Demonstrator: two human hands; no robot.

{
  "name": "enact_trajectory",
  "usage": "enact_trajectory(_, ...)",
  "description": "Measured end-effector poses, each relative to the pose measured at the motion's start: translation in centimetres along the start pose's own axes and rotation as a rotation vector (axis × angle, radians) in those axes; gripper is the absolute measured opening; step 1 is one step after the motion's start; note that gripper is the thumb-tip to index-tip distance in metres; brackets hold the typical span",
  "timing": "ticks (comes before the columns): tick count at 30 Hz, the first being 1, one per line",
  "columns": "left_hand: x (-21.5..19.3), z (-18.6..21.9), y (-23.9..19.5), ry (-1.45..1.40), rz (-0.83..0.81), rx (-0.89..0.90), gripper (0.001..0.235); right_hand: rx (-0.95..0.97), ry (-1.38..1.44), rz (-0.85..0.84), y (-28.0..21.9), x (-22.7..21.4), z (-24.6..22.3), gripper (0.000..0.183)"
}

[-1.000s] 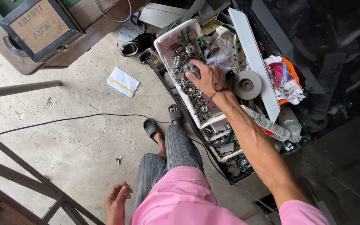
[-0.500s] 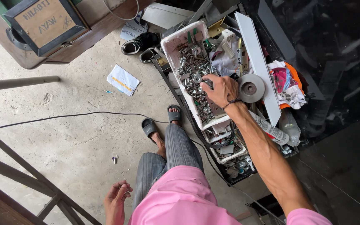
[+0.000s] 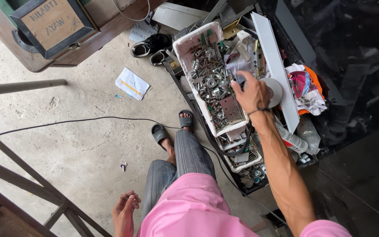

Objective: Assembling a metal frame by selecting parts from a bin and using a power drill and pliers to fasten them.

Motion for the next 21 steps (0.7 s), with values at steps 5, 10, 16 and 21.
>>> enact_trajectory(5,2.2,3.6,-1.4,0.028,0.000,0.002,0.022,0.075,-0.068,-0.005,-3.7,0.1,3.5,0.045)
enact_trajectory(10,5.1,6.8,-1.1,0.083,-0.096,0.039,0.032,0.035,-0.017,0.076,-5.7,1.1,5.1,0.055)
enact_trajectory(16,9.8,11.8,-0.4,0.193,-0.174,0.061,0.023,0.153,0.241,0.166,-8.2,1.3,7.5,0.030)
enact_trajectory(21,16.3,17.8,-0.8,0.363,-0.406,0.258,0.026,0.179,0.215,0.161,-9.9,2.4,6.5,0.044)
Point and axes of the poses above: each hand's wrist, its own y-axis towards the middle knuckle, its own x-axis out of the palm, z = x × y, the point moved 9 cm from there along y, towards the middle knuckle, and after that the axes turned 14 degrees about y, right-handed, at the moved point
